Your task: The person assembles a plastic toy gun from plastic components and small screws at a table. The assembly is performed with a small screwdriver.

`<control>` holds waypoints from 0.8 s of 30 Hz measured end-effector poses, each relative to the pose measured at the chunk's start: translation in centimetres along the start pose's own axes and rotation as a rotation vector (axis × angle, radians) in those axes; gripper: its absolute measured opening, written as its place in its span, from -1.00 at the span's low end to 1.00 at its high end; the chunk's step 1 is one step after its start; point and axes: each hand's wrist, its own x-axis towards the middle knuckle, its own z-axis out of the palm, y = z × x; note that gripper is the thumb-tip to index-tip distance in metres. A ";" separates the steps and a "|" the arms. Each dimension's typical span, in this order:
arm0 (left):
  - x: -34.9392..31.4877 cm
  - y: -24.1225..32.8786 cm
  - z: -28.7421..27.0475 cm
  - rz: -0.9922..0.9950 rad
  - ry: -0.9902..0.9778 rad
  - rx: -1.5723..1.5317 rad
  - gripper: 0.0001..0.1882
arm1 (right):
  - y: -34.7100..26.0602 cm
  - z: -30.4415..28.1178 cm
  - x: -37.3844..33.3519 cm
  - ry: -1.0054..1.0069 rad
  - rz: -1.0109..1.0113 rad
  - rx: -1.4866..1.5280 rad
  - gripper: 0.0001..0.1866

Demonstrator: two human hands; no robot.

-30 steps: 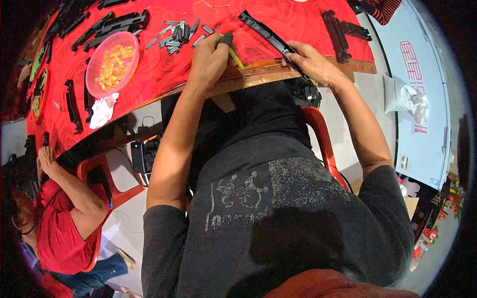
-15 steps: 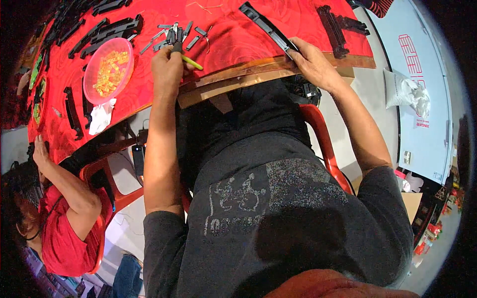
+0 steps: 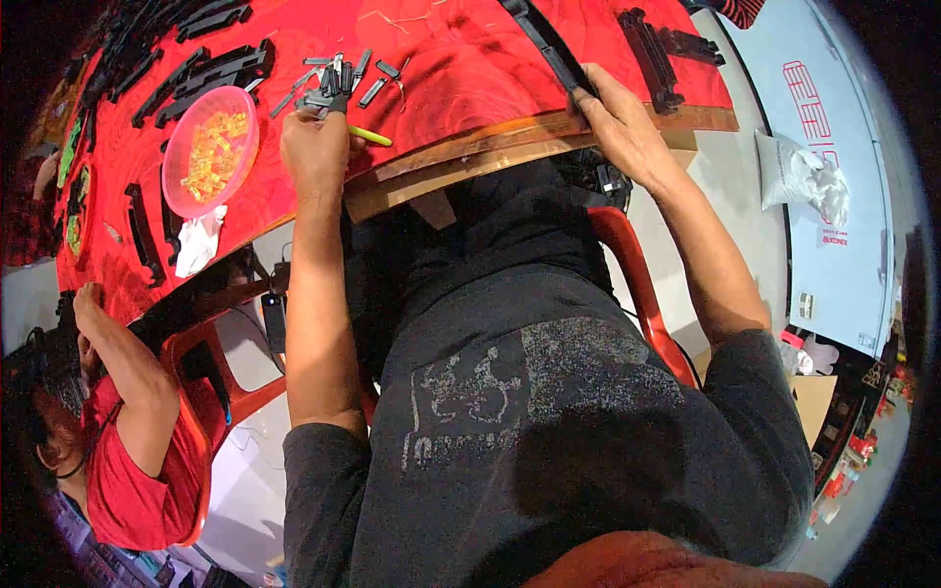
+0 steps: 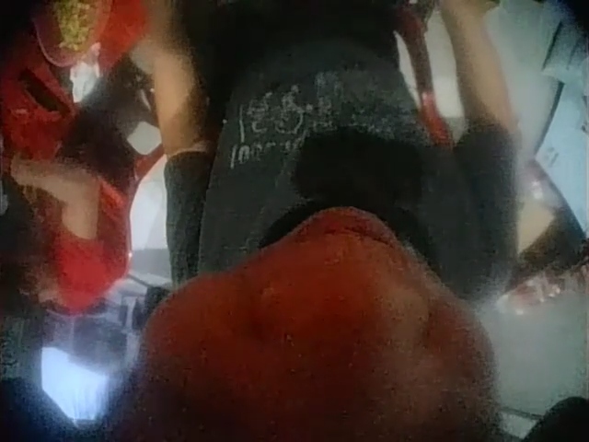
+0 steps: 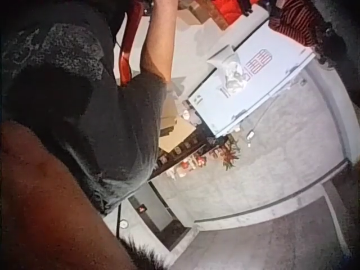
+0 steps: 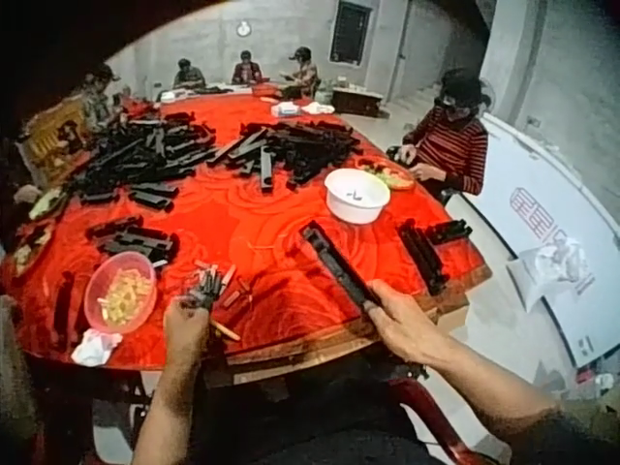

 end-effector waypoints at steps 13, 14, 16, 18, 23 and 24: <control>-7.2 10.9 5.9 1.025 0.117 0.186 -0.71 | -2.1 2.4 -0.3 -0.104 0.005 0.090 -0.48; -7.6 11.3 6.5 1.025 0.063 0.242 -0.68 | -2.3 2.6 -0.4 -0.120 0.013 0.106 -0.45; -7.9 11.3 7.2 0.999 0.000 0.313 -0.61 | -3.0 2.8 -0.7 -0.139 -0.012 0.124 -0.40; -8.4 11.8 7.5 0.920 -0.056 0.434 -0.53 | -3.0 3.0 -1.1 -0.135 0.010 0.137 -0.39; -8.5 11.9 7.9 0.814 -0.069 0.617 -0.39 | -3.7 3.8 -1.7 -0.118 -0.065 0.087 -0.38; -8.4 11.7 8.0 0.810 -0.090 0.620 -0.37 | -3.3 4.1 -1.8 -0.116 -0.074 0.074 -0.38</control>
